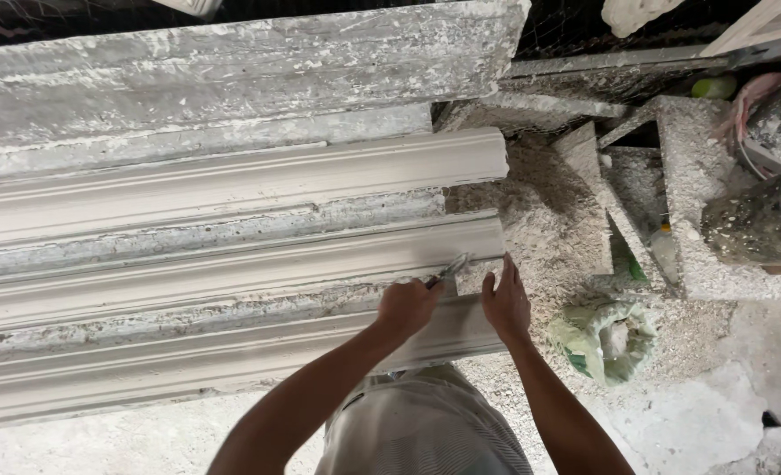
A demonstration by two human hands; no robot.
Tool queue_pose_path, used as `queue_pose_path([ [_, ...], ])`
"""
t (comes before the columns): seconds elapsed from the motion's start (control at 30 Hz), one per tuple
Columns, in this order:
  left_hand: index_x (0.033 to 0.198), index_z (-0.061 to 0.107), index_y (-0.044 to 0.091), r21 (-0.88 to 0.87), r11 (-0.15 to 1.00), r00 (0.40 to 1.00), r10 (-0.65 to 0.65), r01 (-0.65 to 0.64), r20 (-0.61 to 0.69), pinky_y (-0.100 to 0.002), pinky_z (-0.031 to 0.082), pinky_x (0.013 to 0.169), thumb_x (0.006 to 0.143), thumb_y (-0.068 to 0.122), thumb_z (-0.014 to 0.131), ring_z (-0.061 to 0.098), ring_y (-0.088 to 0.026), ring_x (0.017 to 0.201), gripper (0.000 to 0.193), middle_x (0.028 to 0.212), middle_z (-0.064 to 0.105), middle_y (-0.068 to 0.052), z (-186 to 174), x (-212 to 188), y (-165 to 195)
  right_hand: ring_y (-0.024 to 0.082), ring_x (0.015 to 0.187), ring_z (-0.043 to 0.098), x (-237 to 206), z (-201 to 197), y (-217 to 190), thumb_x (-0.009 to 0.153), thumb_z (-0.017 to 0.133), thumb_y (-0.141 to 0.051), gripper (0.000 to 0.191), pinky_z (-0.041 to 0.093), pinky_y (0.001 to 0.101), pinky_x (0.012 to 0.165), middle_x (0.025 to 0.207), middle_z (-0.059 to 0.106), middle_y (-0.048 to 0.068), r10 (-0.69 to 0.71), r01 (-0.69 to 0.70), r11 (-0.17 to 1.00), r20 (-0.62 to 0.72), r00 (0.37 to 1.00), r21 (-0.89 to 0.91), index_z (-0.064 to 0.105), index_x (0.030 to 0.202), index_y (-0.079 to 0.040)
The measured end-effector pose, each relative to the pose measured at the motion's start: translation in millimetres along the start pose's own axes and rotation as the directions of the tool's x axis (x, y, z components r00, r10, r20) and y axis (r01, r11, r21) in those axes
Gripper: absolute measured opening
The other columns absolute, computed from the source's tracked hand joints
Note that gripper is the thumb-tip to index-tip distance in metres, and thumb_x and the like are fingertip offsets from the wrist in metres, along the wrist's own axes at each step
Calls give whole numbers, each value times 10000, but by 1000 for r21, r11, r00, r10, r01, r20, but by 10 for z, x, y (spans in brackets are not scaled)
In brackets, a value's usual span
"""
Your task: The person scrapes dried plaster residue from decorative cornice moldings using a small handheld scraper, running the blade along the fluted grooves of each piece. They reposition and turn the moldings on the dust-covered work table to reach different sections and edges.
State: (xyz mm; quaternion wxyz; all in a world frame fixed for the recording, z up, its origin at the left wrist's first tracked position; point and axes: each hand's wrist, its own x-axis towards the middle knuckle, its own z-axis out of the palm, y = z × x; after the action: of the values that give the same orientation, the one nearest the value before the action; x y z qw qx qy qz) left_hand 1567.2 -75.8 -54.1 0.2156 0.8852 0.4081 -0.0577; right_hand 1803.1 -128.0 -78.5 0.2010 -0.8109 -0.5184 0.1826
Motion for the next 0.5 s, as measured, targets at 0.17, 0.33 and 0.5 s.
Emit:
queue_pose_path([
  [0.17, 1452, 532, 232, -3, 999, 995, -32, 32, 92, -451, 556, 404, 1049, 197, 483, 679, -282, 501, 407, 662, 629, -115, -44, 14, 107, 445, 1251, 593, 5, -30, -26, 1013, 455, -316, 622, 540, 527, 956, 1495, 509, 240, 91, -94, 995, 82, 992, 24, 346, 1556, -30],
  [0.33, 1380, 598, 235, 31, 1000, 997, 1, 1, -79, -471, 538, 419, 984, 247, 559, 670, -308, 526, 398, 696, 643, -120, 10, -26, 145, 434, 1231, 613, 14, -34, -27, 1025, 445, -297, 584, 535, 531, 959, 1430, 578, 231, 82, -83, 996, 37, 996, 33, 377, 1547, -44],
  [0.5, 1385, 603, 253, 26, 999, 995, -18, 20, -102, -471, 555, 433, 989, 229, 541, 699, -324, 541, 401, 717, 672, -140, 36, 60, 286, 451, 1179, 624, 5, -17, 43, 1017, 446, -262, 564, 525, 561, 922, 1396, 612, 226, 39, -39, 998, 1, 999, 56, 394, 1539, -56],
])
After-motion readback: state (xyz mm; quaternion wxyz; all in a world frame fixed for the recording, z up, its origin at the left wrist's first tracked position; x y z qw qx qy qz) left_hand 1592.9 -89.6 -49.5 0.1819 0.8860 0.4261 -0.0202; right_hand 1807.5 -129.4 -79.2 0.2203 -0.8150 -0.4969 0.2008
